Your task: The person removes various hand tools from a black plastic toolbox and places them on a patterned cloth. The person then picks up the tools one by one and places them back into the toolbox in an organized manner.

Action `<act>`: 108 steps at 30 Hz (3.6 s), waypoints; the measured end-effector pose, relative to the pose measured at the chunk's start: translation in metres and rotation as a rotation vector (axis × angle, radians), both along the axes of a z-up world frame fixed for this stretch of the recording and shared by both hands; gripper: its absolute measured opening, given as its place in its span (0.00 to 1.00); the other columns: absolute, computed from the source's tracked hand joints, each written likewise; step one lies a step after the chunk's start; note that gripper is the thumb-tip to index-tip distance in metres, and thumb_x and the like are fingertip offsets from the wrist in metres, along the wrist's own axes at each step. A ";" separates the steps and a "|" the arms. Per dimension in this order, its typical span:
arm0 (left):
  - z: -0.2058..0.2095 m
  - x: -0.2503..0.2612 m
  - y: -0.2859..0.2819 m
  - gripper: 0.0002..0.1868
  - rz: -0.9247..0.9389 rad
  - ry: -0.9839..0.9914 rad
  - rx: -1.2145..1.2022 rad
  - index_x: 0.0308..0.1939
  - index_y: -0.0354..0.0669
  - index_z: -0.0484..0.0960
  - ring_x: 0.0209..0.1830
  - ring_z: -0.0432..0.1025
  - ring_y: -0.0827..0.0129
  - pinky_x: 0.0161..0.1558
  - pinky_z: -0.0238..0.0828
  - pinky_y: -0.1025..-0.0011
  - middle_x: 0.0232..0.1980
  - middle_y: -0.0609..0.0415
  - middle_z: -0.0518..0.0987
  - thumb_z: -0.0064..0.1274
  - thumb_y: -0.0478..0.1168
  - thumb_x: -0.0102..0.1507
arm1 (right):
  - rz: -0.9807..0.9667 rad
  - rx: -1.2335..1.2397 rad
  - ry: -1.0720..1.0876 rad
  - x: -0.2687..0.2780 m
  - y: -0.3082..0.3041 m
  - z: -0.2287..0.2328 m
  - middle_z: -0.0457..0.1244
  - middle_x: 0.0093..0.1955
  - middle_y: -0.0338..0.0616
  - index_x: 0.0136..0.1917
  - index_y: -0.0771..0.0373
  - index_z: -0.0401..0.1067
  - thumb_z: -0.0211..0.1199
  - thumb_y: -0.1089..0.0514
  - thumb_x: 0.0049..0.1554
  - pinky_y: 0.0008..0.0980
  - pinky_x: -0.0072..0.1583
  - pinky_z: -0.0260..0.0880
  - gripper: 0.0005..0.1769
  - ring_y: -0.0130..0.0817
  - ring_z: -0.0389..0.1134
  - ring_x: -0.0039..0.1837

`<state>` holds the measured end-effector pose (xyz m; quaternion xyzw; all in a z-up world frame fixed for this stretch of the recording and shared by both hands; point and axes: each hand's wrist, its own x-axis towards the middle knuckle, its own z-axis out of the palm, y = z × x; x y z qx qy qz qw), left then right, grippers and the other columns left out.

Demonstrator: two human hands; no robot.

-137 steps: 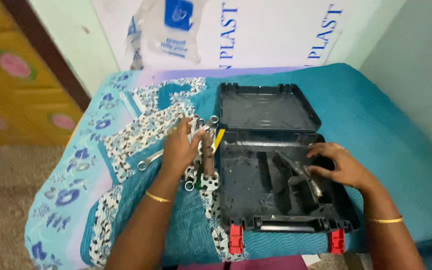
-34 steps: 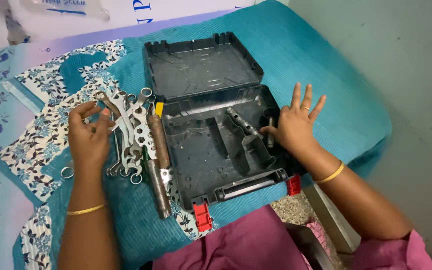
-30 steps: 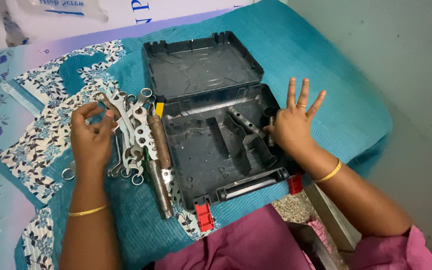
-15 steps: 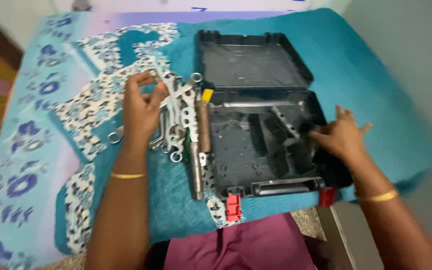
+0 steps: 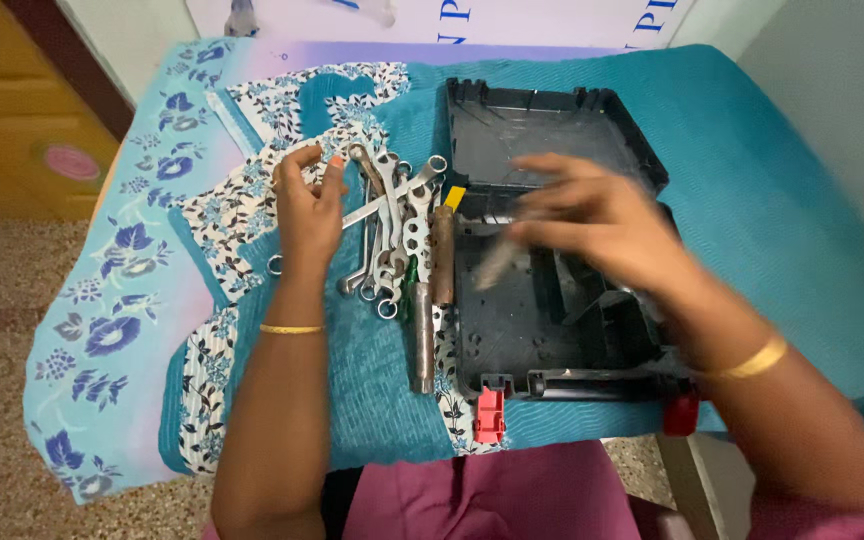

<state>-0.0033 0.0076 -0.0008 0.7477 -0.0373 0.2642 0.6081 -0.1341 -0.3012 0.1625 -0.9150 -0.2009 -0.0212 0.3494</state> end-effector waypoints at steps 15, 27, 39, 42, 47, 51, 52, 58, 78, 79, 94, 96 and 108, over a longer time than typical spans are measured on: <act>-0.021 0.016 0.008 0.28 -0.068 0.046 -0.087 0.63 0.35 0.69 0.38 0.80 0.67 0.33 0.76 0.73 0.61 0.44 0.72 0.53 0.53 0.70 | -0.229 -0.323 -0.331 0.074 -0.020 -0.068 0.57 0.75 0.60 0.56 0.56 0.78 0.68 0.48 0.57 0.58 0.70 0.54 0.16 0.61 0.56 0.74; -0.022 0.007 -0.005 0.32 -0.158 0.102 -0.119 0.69 0.35 0.61 0.41 0.80 0.65 0.36 0.78 0.70 0.67 0.43 0.71 0.53 0.53 0.72 | -0.578 -0.750 -0.109 -0.020 -0.174 -0.142 0.50 0.80 0.56 0.41 0.54 0.83 0.72 0.35 0.46 0.70 0.73 0.38 0.22 0.57 0.46 0.80; -0.026 0.010 -0.004 0.31 -0.189 0.123 -0.174 0.68 0.36 0.61 0.40 0.79 0.64 0.35 0.77 0.71 0.65 0.43 0.70 0.54 0.51 0.70 | -0.502 -0.860 -0.132 -0.001 -0.148 -0.142 0.49 0.79 0.46 0.52 0.64 0.79 0.72 0.50 0.42 0.71 0.73 0.30 0.26 0.48 0.45 0.79; -0.025 0.014 -0.002 0.31 -0.186 0.128 -0.170 0.68 0.36 0.61 0.40 0.79 0.64 0.34 0.77 0.71 0.65 0.43 0.71 0.54 0.51 0.70 | -0.473 -0.761 -0.324 -0.005 -0.149 -0.124 0.57 0.72 0.47 0.53 0.63 0.80 0.72 0.52 0.40 0.72 0.72 0.35 0.26 0.47 0.54 0.74; -0.020 0.012 -0.003 0.32 -0.133 0.139 -0.094 0.67 0.35 0.63 0.40 0.79 0.66 0.34 0.77 0.72 0.65 0.43 0.71 0.54 0.53 0.69 | -0.482 -0.926 -0.498 -0.008 -0.120 -0.092 0.63 0.66 0.46 0.47 0.60 0.79 0.69 0.54 0.46 0.62 0.76 0.37 0.15 0.43 0.60 0.72; -0.015 0.007 -0.005 0.33 -0.122 0.133 -0.085 0.67 0.35 0.62 0.40 0.80 0.66 0.34 0.77 0.72 0.65 0.43 0.70 0.52 0.56 0.69 | -0.453 -0.945 -0.694 -0.022 -0.083 -0.061 0.62 0.66 0.44 0.54 0.65 0.77 0.67 0.55 0.55 0.57 0.79 0.36 0.16 0.40 0.61 0.71; -0.013 0.006 -0.005 0.33 -0.112 0.133 -0.079 0.67 0.36 0.62 0.40 0.80 0.66 0.34 0.77 0.72 0.65 0.43 0.70 0.52 0.56 0.69 | -0.448 -0.897 -0.731 -0.026 -0.073 -0.054 0.62 0.64 0.43 0.56 0.66 0.77 0.67 0.55 0.58 0.57 0.79 0.36 0.16 0.39 0.61 0.70; -0.003 0.009 0.021 0.30 -0.044 0.047 -0.128 0.65 0.36 0.66 0.40 0.79 0.67 0.35 0.76 0.72 0.63 0.44 0.72 0.53 0.54 0.70 | -0.368 -0.902 -0.817 -0.028 -0.018 -0.038 0.61 0.63 0.48 0.58 0.67 0.76 0.64 0.56 0.57 0.58 0.77 0.43 0.18 0.46 0.62 0.66; 0.010 -0.009 0.022 0.16 -0.222 0.361 0.836 0.48 0.43 0.85 0.48 0.78 0.49 0.52 0.73 0.55 0.46 0.43 0.84 0.64 0.43 0.58 | -0.205 -0.854 -0.486 0.035 0.101 -0.111 0.70 0.46 0.56 0.56 0.68 0.75 0.44 0.30 0.63 0.62 0.63 0.58 0.39 0.50 0.72 0.47; 0.013 -0.012 0.019 0.15 -0.187 0.380 0.849 0.48 0.45 0.85 0.48 0.78 0.48 0.51 0.72 0.55 0.46 0.43 0.84 0.62 0.44 0.59 | -0.209 -0.859 -0.426 0.035 0.095 -0.104 0.70 0.44 0.56 0.53 0.66 0.75 0.44 0.30 0.64 0.64 0.63 0.56 0.37 0.50 0.72 0.46; 0.045 -0.044 0.041 0.07 0.650 -0.353 0.939 0.43 0.50 0.90 0.41 0.76 0.59 0.48 0.62 0.58 0.39 0.52 0.84 0.61 0.37 0.63 | -0.877 -0.614 -0.585 0.013 -0.161 -0.099 0.71 0.50 0.53 0.44 0.61 0.80 0.66 0.42 0.61 0.62 0.65 0.56 0.19 0.55 0.70 0.55; 0.051 -0.053 0.030 0.08 0.656 -0.407 0.942 0.46 0.51 0.90 0.41 0.75 0.59 0.49 0.62 0.58 0.41 0.54 0.84 0.61 0.36 0.64 | -0.888 -0.517 -0.446 0.021 -0.201 -0.114 0.71 0.51 0.55 0.48 0.62 0.81 0.69 0.43 0.58 0.63 0.63 0.57 0.19 0.57 0.69 0.56; 0.070 -0.083 -0.128 0.15 -0.104 -0.458 1.008 0.51 0.52 0.88 0.36 0.76 0.54 0.35 0.73 0.58 0.39 0.50 0.81 0.60 0.39 0.60 | -0.407 0.455 0.172 0.084 -0.286 -0.198 0.65 0.65 0.48 0.77 0.63 0.54 0.65 0.38 0.57 0.41 0.63 0.69 0.45 0.41 0.68 0.64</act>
